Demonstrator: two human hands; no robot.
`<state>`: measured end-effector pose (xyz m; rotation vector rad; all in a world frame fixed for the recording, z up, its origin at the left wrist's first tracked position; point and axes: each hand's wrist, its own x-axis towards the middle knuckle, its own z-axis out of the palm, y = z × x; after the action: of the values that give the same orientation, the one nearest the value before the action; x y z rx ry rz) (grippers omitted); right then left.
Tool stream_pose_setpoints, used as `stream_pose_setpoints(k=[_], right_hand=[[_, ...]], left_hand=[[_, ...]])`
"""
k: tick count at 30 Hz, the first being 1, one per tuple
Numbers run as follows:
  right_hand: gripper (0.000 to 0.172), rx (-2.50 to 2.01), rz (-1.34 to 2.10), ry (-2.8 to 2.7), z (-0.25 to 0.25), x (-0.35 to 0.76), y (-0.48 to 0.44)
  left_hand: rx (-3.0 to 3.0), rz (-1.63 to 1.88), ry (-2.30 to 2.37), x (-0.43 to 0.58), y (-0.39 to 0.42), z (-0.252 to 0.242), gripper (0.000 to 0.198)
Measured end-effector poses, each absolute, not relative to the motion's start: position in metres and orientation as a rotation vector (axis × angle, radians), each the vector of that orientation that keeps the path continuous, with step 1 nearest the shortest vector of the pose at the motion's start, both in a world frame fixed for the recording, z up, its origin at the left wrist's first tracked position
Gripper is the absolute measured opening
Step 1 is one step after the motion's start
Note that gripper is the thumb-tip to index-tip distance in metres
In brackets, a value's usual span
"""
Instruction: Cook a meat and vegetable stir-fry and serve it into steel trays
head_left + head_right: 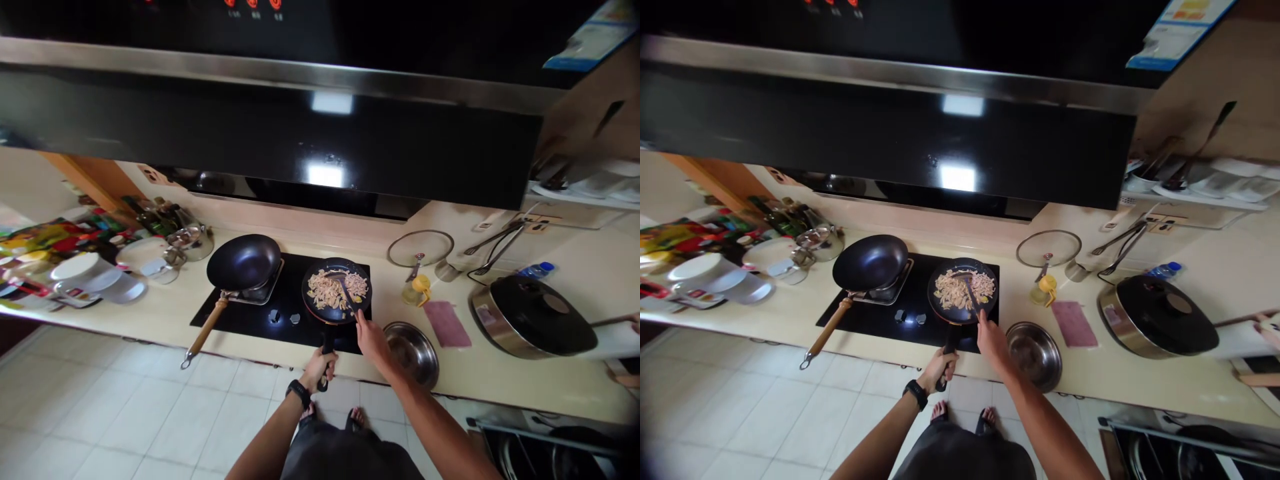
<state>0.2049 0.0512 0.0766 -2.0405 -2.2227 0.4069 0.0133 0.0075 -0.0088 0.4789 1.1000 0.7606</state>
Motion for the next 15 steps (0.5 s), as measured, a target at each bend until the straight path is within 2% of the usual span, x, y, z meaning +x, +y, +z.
stream_pose_setpoints(k=[4,9,15], right_hand=[[0.054,-2.045,0.392,-2.401,0.07,0.219,0.019],[0.054,-1.972,0.373,-2.42,0.073,0.247,-0.02],[0.055,-2.053,0.409,-2.364,0.074,0.201,0.031]], left_hand=[[0.491,0.783,1.153,0.014,0.006,-0.006,0.041],[0.463,0.764,1.199,0.013,0.006,-0.004,0.055],[0.432,0.719,1.196,0.01,0.003,-0.002,0.069]])
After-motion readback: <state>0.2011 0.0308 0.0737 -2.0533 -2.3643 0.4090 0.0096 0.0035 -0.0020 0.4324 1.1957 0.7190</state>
